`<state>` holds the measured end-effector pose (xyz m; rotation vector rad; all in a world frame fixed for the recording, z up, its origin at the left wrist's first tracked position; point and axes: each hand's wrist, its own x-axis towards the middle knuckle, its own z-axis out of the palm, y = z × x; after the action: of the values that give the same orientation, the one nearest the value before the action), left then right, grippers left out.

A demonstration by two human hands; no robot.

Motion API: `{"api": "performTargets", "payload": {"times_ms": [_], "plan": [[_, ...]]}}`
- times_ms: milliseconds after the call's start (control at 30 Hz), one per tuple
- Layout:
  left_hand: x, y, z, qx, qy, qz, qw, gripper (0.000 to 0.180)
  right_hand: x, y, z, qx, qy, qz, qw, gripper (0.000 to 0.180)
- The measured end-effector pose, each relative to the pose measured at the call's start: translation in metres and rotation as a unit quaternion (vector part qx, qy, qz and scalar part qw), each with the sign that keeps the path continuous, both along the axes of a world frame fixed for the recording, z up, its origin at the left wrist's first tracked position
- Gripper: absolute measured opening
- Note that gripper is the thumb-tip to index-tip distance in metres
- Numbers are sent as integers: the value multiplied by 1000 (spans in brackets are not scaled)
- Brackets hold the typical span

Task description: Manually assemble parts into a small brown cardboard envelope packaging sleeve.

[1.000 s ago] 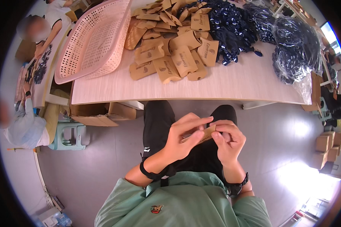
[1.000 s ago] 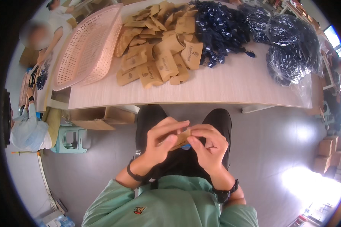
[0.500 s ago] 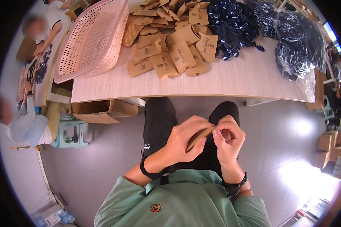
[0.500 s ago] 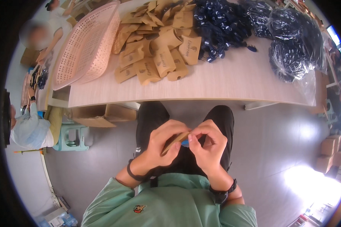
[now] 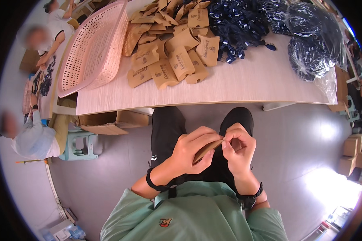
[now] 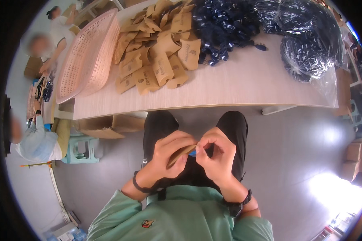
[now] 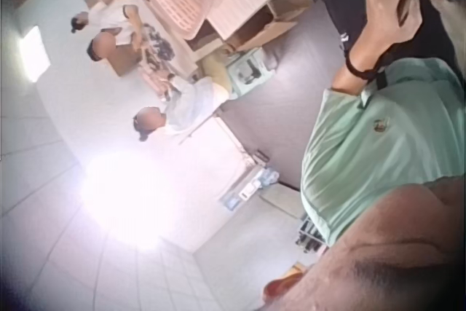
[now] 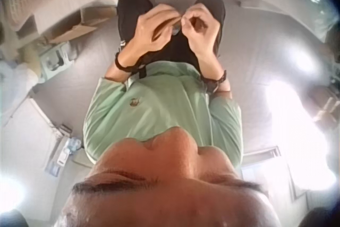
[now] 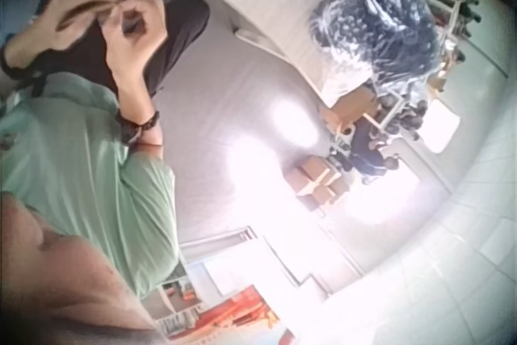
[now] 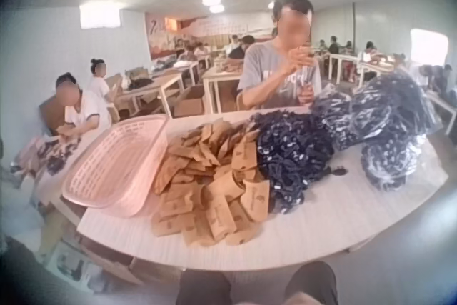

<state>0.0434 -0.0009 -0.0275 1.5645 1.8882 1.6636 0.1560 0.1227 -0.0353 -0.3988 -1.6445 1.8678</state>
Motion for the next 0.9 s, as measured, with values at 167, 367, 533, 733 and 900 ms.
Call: {"api": "performTargets", "payload": {"times_ms": [167, 367, 533, 733, 900], "plan": [[2, 13, 17, 24, -86, -34, 995, 29, 5, 5, 2, 111, 25, -58, 992, 12], [5, 27, 21, -22, -301, -119, 946, 30, 13, 29, -1, 311, 59, -129, 940, 22], [8, 44, 18, 38, -492, -195, 847, 45, 23, 49, 4, 487, 92, -205, 844, 24], [22, 65, 11, 132, -371, -120, 911, 44, 38, 58, -6, 116, 40, -2, 992, 11], [11, 91, 5, 40, 48, -87, 994, 48, 32, 50, 7, -234, 62, 85, 966, 39]]}}
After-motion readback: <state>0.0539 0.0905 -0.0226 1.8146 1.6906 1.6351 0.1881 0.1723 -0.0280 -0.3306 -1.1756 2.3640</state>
